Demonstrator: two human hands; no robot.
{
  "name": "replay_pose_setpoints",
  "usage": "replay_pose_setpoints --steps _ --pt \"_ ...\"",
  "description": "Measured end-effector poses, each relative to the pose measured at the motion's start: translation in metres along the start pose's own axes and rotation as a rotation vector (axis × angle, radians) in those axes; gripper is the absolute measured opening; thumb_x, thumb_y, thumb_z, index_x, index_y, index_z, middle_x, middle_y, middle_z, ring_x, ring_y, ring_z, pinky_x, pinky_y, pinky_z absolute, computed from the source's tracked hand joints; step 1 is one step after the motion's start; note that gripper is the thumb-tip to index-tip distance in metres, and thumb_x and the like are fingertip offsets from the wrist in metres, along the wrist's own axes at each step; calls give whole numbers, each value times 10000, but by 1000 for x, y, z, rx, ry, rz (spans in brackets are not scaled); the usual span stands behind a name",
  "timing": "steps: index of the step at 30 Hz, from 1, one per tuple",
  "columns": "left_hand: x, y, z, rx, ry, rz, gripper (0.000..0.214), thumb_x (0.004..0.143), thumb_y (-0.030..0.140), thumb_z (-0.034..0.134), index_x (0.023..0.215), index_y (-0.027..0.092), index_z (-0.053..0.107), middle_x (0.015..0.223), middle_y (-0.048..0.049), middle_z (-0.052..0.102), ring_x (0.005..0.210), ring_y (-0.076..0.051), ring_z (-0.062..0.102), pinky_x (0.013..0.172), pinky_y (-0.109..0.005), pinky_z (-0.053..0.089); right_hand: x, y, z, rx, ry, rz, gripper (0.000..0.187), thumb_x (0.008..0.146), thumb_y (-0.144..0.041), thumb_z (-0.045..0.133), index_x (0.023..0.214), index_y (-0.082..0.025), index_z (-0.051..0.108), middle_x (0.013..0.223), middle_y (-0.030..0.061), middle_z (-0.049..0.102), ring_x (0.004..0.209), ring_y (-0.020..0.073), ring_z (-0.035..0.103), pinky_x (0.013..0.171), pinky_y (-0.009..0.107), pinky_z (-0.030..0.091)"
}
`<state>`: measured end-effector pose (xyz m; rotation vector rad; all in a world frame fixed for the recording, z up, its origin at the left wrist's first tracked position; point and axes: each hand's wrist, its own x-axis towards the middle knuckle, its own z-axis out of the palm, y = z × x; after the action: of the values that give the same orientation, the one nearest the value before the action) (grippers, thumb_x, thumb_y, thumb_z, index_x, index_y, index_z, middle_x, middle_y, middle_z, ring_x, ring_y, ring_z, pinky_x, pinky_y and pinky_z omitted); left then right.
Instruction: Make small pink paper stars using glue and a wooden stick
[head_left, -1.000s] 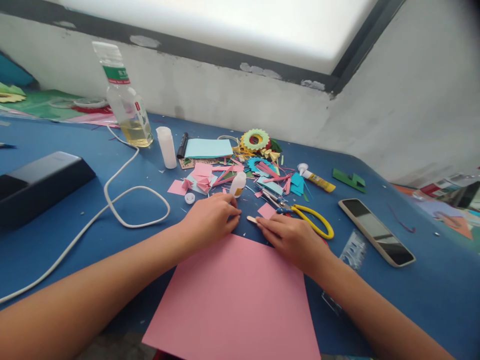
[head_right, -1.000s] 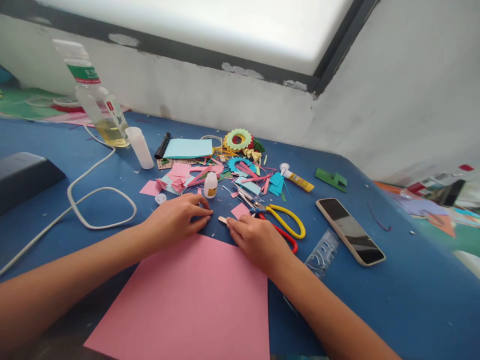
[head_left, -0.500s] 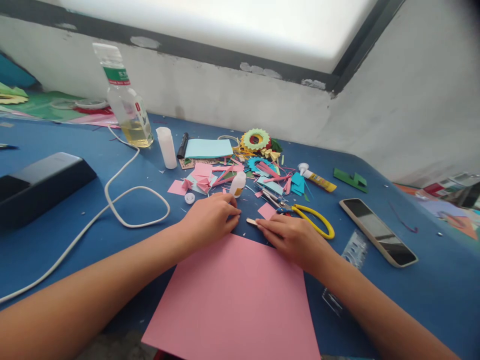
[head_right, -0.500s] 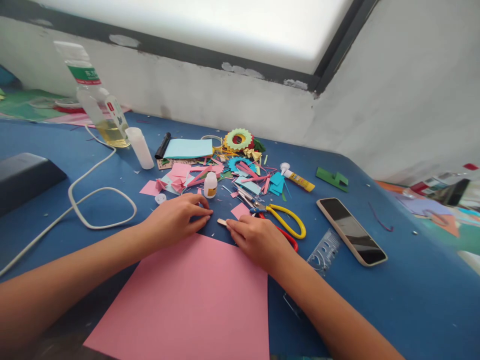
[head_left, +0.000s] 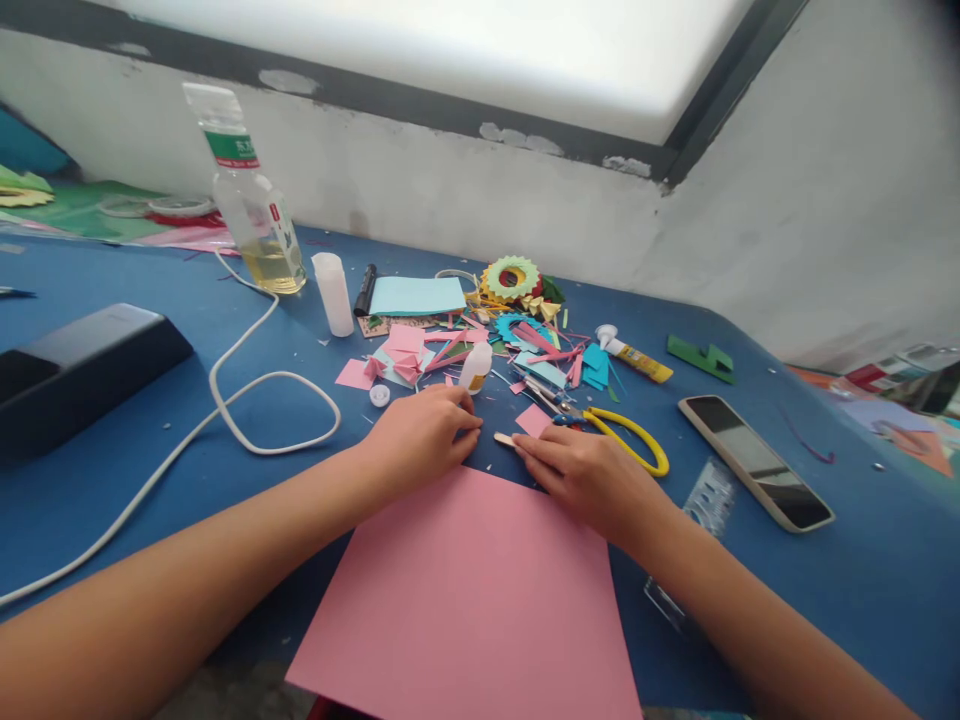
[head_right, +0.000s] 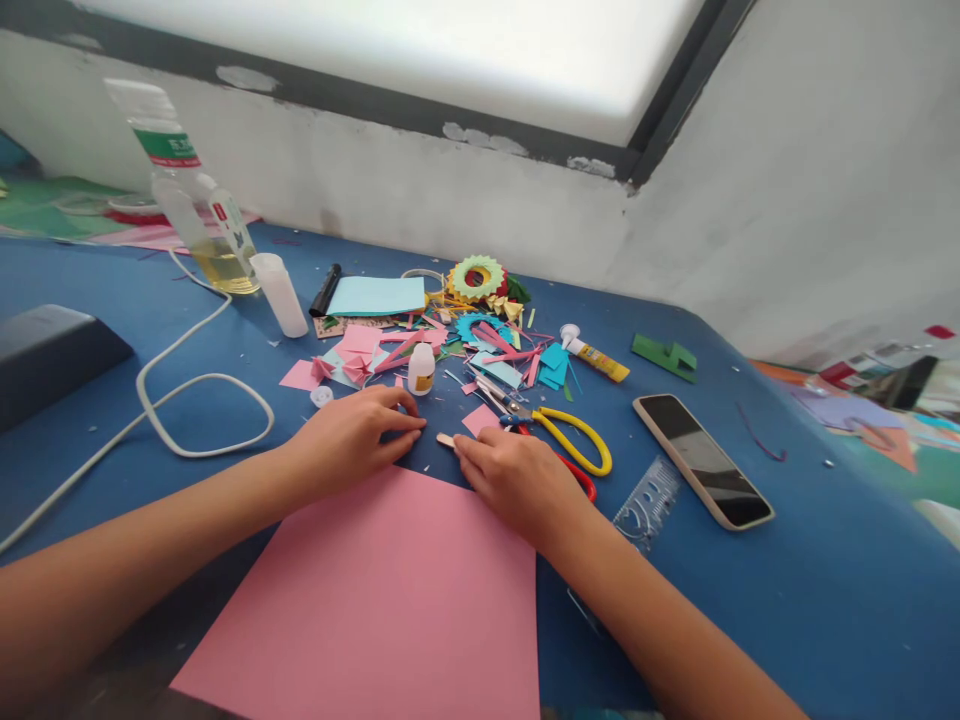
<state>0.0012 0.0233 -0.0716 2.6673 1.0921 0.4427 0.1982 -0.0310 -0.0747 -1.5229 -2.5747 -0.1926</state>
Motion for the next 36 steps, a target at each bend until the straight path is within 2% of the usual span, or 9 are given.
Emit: replay_pose_setpoints --steps 4,8,15,20,28,32,36 --pt "0 0 1 2 2 -2 246 841 211 487 880 225 730 997 -41 664 923 -211 608 744 -306 499 -1 -1 1 -39 15 16 291 907 -195 406 1051 -151 655 764 62 653 609 148 611 530 248 394" --pt "0 -1 1 5 5 -2 238 838 210 495 878 220 730 975 -41 667 901 -208 613 735 -299 500 -1 1 4 -48 20 0 285 913 -214 410 1054 -187 656 764 42 660 626 131 618 544 229 400" --pt "0 -1 0 10 9 5 243 837 201 491 883 212 730 987 -46 666 896 -214 615 719 -303 503 9 14 4 -130 87 130 314 931 -275 386 993 -167 674 767 72 672 644 171 624 532 259 379" --pt "0 0 1 12 8 4 244 840 199 488 857 217 731 981 -47 664 888 -210 614 719 -306 502 12 15 1 -166 41 127 318 932 -317 389 957 -193 682 696 48 654 597 156 605 516 254 350" --pt "0 -1 1 9 11 5 235 834 195 499 865 214 731 978 -45 663 895 -214 616 728 -306 507 10 8 0 -242 -17 140 296 935 -302 388 1000 -193 656 717 45 647 605 176 610 514 271 329" --pt "0 0 1 10 13 7 236 836 201 497 860 212 732 978 -45 666 883 -210 618 724 -302 505 11 6 -1 -289 -40 151 316 943 -277 366 1020 -158 647 728 77 640 596 189 609 490 280 299" --pt "0 0 0 11 15 -2 239 837 199 494 857 214 731 977 -45 666 890 -208 616 722 -298 504 11 5 -2 -303 -67 132 301 941 -270 371 1043 -174 638 735 67 642 594 175 609 483 270 291"
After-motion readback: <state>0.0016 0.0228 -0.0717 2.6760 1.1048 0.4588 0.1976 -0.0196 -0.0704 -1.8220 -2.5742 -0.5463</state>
